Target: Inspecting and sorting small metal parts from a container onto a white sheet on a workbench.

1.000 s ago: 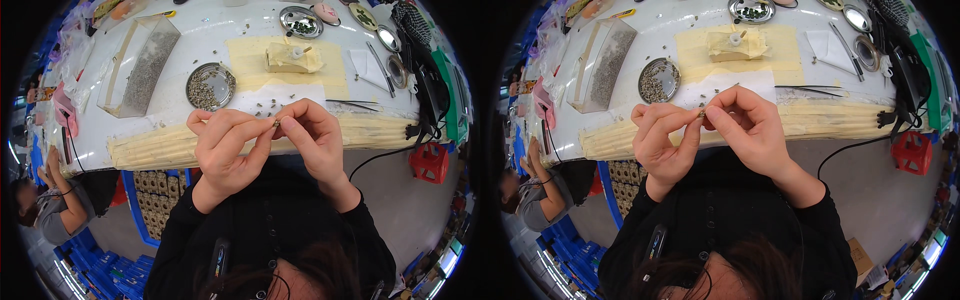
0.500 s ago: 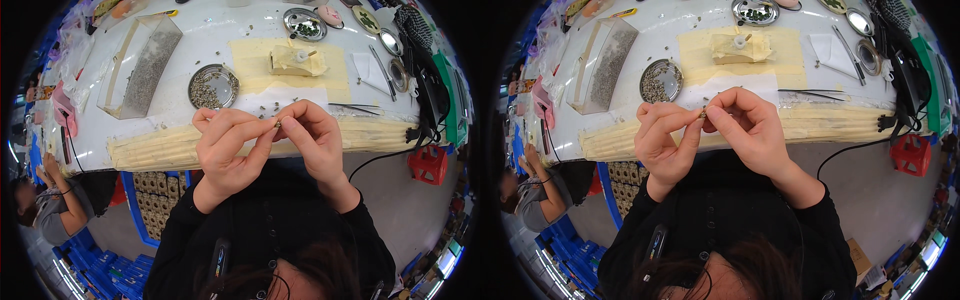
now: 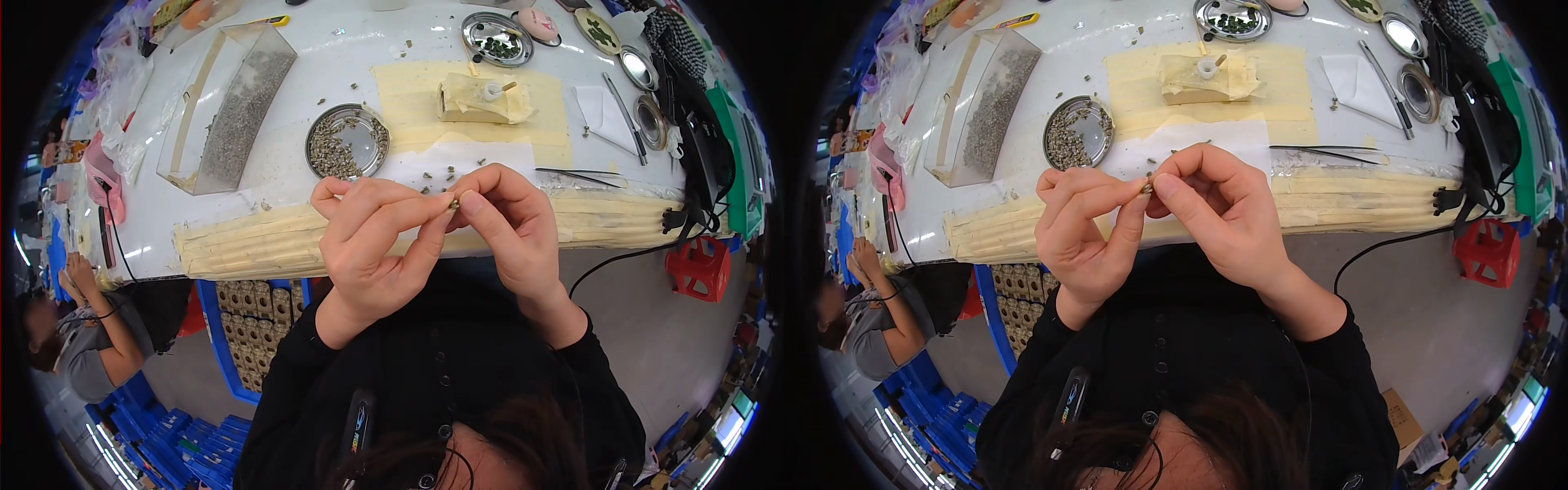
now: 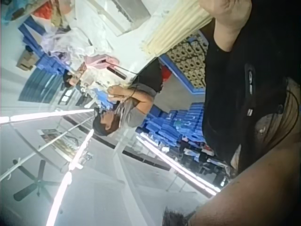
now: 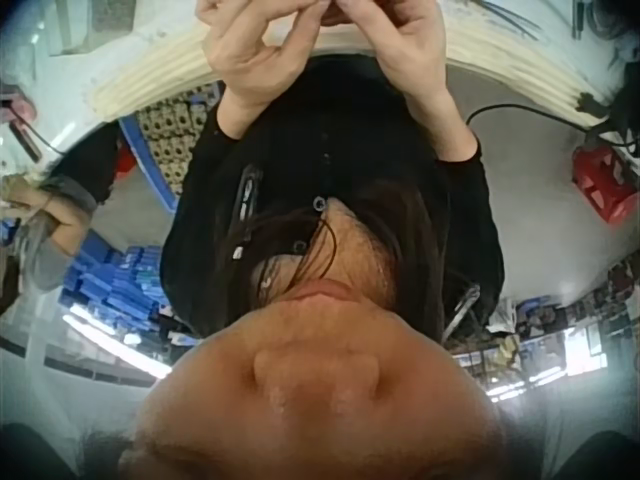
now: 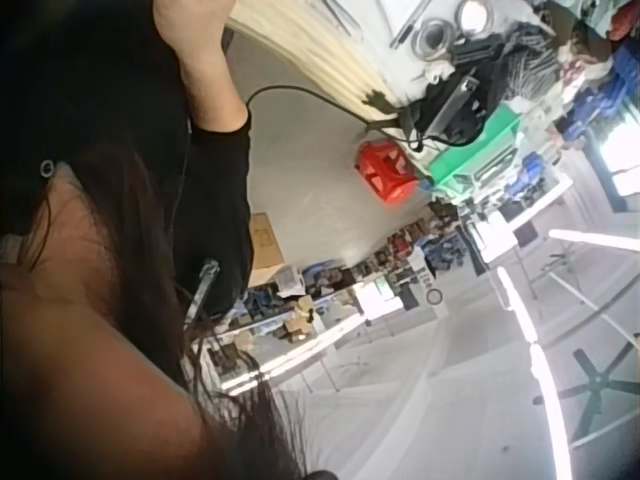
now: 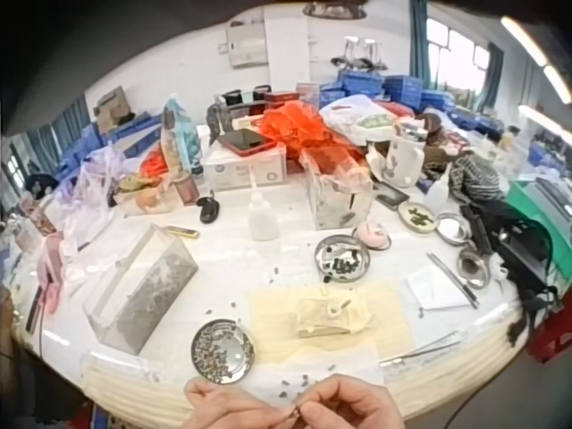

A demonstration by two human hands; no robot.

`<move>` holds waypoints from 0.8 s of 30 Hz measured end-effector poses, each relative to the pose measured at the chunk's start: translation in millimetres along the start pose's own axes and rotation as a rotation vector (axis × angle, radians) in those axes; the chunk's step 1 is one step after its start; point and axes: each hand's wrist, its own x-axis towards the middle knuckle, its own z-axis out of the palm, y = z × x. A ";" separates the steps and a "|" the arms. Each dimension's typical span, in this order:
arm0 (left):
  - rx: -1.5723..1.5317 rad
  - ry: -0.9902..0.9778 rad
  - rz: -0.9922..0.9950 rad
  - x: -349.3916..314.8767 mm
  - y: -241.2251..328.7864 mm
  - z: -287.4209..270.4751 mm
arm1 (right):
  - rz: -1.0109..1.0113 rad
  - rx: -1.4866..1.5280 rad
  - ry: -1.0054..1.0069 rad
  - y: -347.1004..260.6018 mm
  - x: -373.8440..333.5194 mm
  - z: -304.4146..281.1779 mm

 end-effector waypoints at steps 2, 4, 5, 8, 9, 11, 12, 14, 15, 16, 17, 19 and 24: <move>0.069 0.002 0.028 1.2 2.0 -1.0 | -0.083 -0.080 0.049 -2.9 0.8 -3.4; 0.104 0.003 0.048 3.0 1.6 -1.6 | -0.173 -0.174 0.126 -9.2 2.7 -8.8; 0.119 0.005 0.059 4.2 1.1 -1.4 | -0.251 -0.287 0.204 -13.6 5.1 -10.3; 0.101 -0.043 0.023 8.2 5.7 -4.2 | -0.562 -0.756 0.374 -27.9 19.4 -20.8; 0.099 -0.035 0.024 9.8 5.7 -3.9 | -0.678 -0.936 0.418 -32.4 25.8 -25.8; 0.099 -0.020 0.024 12.0 5.0 -3.1 | -0.811 -1.151 0.431 -38.3 39.3 -35.2; 0.101 -0.018 0.024 12.3 4.8 -2.9 | -0.878 -1.257 0.436 -40.5 44.5 -37.9; 0.106 -0.012 0.025 13.2 4.8 -3.1 | -0.846 -1.327 0.409 -42.6 52.2 -36.6; 0.111 0.002 0.028 13.7 4.5 -2.4 | -0.837 -1.351 0.398 -41.5 56.5 -36.7; 0.115 0.016 0.032 13.9 4.0 -1.1 | -0.828 -1.375 0.387 -40.8 59.5 -37.2; 0.122 0.028 0.034 14.0 3.9 -0.7 | -0.823 -1.371 0.369 -40.0 61.1 -37.8; 0.117 0.025 0.032 14.7 4.5 -1.4 | -0.812 -1.363 0.334 -39.2 62.9 -38.6; 0.116 0.025 0.029 13.1 5.4 -2.6 | -0.905 -1.304 0.403 -41.2 58.9 -36.1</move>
